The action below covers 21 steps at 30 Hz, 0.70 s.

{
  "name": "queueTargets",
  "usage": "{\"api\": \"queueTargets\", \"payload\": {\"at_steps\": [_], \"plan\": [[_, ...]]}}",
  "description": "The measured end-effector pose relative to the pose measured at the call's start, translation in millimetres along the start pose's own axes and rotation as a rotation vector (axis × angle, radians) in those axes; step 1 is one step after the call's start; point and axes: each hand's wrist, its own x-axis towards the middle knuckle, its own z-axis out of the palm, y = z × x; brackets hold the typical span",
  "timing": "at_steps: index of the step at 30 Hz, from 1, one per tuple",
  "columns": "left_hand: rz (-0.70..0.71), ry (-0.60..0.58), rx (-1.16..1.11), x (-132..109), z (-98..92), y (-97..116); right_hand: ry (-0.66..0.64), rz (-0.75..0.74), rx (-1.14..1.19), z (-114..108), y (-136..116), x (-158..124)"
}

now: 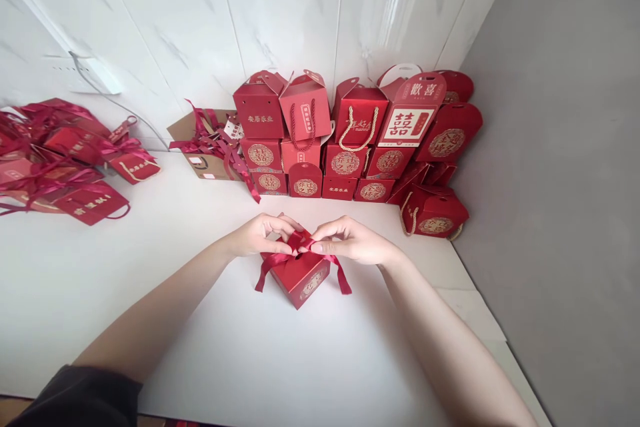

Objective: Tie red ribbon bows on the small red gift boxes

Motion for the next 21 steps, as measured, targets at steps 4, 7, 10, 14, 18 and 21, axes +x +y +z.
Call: {"api": "queueTargets", "payload": {"at_steps": [4, 7, 10, 14, 18, 21], "plan": [[0.012, -0.006, 0.036, 0.9, 3.4, 4.7, 0.094, -0.077, -0.098, 12.0, -2.3, 5.5], [0.02, -0.011, 0.057, 0.7, 6.9, 9.5, 0.129, -0.124, -0.188, 19.7, -3.7, 7.6], [0.025, -0.013, 0.079, -0.1, 8.5, 13.4, 0.146, -0.192, -0.29, 24.7, -3.3, 9.3], [0.044, -0.022, 0.157, -0.7, 8.1, 16.8, 0.158, -0.246, -0.445, 28.4, -5.5, 10.6], [0.033, 0.007, 0.175, -0.5, 9.2, 16.1, 0.146, -0.27, -0.524, 31.0, -10.2, 9.7], [0.014, 0.054, 0.173, -0.2, 11.2, 15.1, 0.12, -0.252, -0.516, 29.6, -13.1, 7.3]]}}
